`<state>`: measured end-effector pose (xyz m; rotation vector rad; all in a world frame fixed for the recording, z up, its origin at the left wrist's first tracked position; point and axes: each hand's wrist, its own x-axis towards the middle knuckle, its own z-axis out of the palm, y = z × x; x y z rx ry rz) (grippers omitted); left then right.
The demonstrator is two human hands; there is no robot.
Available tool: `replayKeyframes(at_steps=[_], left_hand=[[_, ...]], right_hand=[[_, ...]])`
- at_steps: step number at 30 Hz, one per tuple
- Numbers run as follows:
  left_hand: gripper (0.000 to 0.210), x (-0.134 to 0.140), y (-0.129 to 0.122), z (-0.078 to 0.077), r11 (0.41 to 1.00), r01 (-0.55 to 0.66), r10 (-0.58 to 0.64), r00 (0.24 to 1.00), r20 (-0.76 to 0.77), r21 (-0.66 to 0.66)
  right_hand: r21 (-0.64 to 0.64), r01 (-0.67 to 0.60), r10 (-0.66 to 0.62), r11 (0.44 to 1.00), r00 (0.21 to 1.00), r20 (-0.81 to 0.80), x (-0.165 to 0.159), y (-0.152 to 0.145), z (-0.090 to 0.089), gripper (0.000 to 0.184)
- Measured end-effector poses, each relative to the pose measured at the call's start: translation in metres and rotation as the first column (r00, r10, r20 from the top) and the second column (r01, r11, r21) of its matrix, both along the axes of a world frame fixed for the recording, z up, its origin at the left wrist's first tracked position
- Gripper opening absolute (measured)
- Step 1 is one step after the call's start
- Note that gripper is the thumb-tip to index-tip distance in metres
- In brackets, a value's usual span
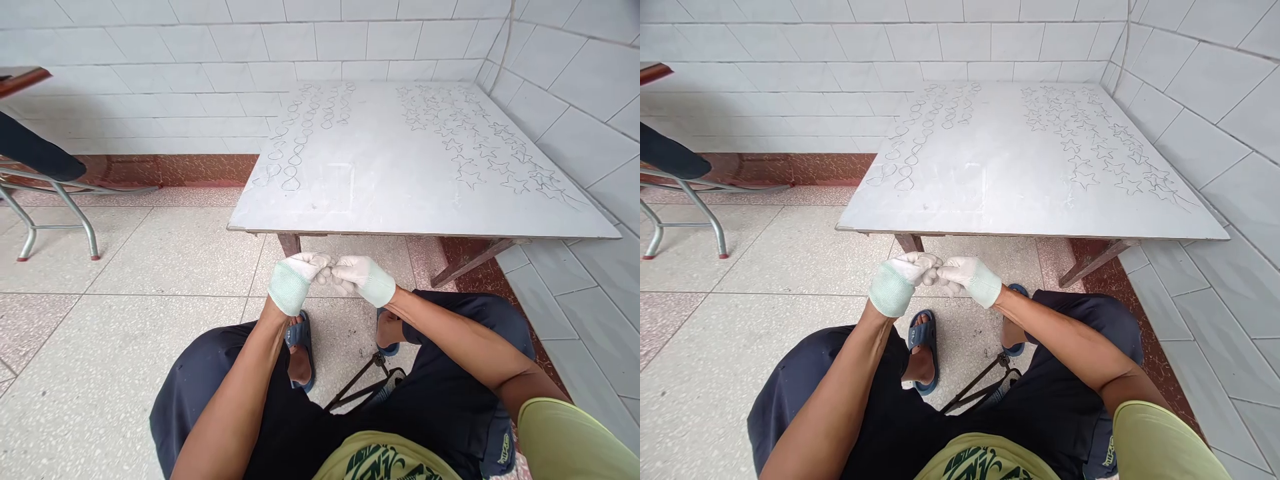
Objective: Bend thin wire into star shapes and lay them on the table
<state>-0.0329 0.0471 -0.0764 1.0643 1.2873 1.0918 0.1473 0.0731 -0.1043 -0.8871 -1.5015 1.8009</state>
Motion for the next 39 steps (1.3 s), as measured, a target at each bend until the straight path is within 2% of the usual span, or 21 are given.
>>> replayKeyframes(at_steps=[4, 8, 12, 15, 17, 19, 21, 23, 25, 27, 28, 29, 30, 32, 34, 36, 37, 39], left_hand=[[0.04, 0.0, -0.002, 0.005, 0.998, -0.063, 0.063, 0.998, 0.006, 0.011], [0.042, 0.002, -0.004, 0.014, 0.993, -0.116, 0.116, 0.993, -0.009, 0.031], [0.042, -0.001, -0.005, 0.021, 0.994, -0.102, 0.103, 0.994, -0.034, 0.041], [0.039, -0.003, -0.007, 0.026, 0.997, -0.043, 0.048, 0.996, -0.081, 0.062], [0.037, -0.003, -0.009, 0.027, 0.996, 0.022, -0.014, 0.996, -0.091, 0.091], [0.035, -0.004, -0.01, 0.027, 0.992, 0.068, -0.06, 0.995, -0.08, 0.108], [0.034, -0.004, -0.009, 0.025, 0.993, 0.071, -0.064, 0.995, -0.072, 0.099], [0.036, -0.005, -0.008, 0.023, 0.996, 0.042, -0.037, 0.997, -0.068, 0.076], [0.038, -0.007, -0.007, 0.021, 0.998, -0.017, 0.021, 0.997, -0.078, 0.063], [0.04, -0.009, -0.007, 0.021, 0.993, -0.083, 0.089, 0.993, -0.078, 0.081], [0.04, -0.01, -0.007, 0.021, 0.989, -0.107, 0.115, 0.99, -0.077, 0.099], [0.041, -0.011, -0.007, 0.021, 0.986, -0.123, 0.132, 0.988, -0.075, 0.116], [0.04, -0.011, -0.008, 0.022, 0.983, -0.132, 0.142, 0.987, -0.073, 0.13], [0.039, -0.011, -0.009, 0.024, 0.978, -0.15, 0.163, 0.984, -0.078, 0.147], [0.038, -0.008, -0.011, 0.027, 0.977, -0.168, 0.18, 0.98, -0.086, 0.134], [0.037, -0.004, -0.012, 0.029, 0.979, -0.177, 0.189, 0.976, -0.111, 0.105], [0.036, -0.002, -0.012, 0.029, 0.979, -0.179, 0.19, 0.973, -0.132, 0.093], [0.033, 0.003, -0.013, 0.029, 0.982, -0.171, 0.183, 0.969, -0.166, 0.085]], right_hand=[[-0.003, -0.027, 0.027, 1.0, 0.998, -0.053, -0.002, 0.005, 0.003, 0.048], [-0.025, -0.194, 0.189, 0.981, 0.971, -0.149, 0.006, 0.015, 0.006, 0.042], [-0.097, -0.423, 0.368, 0.901, 0.864, -0.344, 0.014, 0.027, 0.005, 0.061], [-0.171, -0.54, 0.451, 0.824, 0.809, -0.376, 0.013, 0.027, 0.004, 0.075], [-0.192, -0.518, 0.437, 0.834, 0.831, -0.344, 0.009, 0.021, 0.004, 0.073], [-0.183, -0.442, 0.371, 0.878, 0.871, -0.324, 0.005, 0.012, 0.004, 0.065], [-0.163, -0.377, 0.307, 0.912, 0.89, -0.339, 0.002, 0.004, 0.005, 0.058], [-0.146, -0.358, 0.294, 0.922, 0.895, -0.337, 0.001, 0.0, 0.009, 0.059], [-0.108, -0.366, 0.335, 0.924, 0.913, -0.233, 0.005, -0.002, 0.017, 0.063], [-0.04, -0.372, 0.373, 0.927, 0.928, 0.015, 0.01, -0.001, 0.027, 0.065], [0.003, -0.347, 0.342, 0.938, 0.926, 0.161, 0.013, 0.0, 0.033, 0.064], [0.06, -0.29, 0.258, 0.955, 0.916, 0.308, 0.015, 0.0, 0.039, 0.064], [0.138, -0.199, 0.12, 0.97, 0.891, 0.437, 0.016, 0.0, 0.044, 0.063], [0.295, -0.034, -0.144, 0.955, 0.815, 0.561, 0.015, 0.0, 0.052, 0.059], [0.431, 0.05, -0.324, 0.901, 0.739, 0.591, 0.01, -0.002, 0.055, 0.054], [0.554, 0.047, -0.429, 0.831, 0.689, 0.585, 0.006, -0.005, 0.053, 0.055], [0.608, 0.038, -0.464, 0.793, 0.684, 0.563, 0.004, -0.007, 0.049, 0.055], [0.658, 0.038, -0.466, 0.752, 0.737, 0.49, 0.003, -0.01, 0.04, 0.049]])
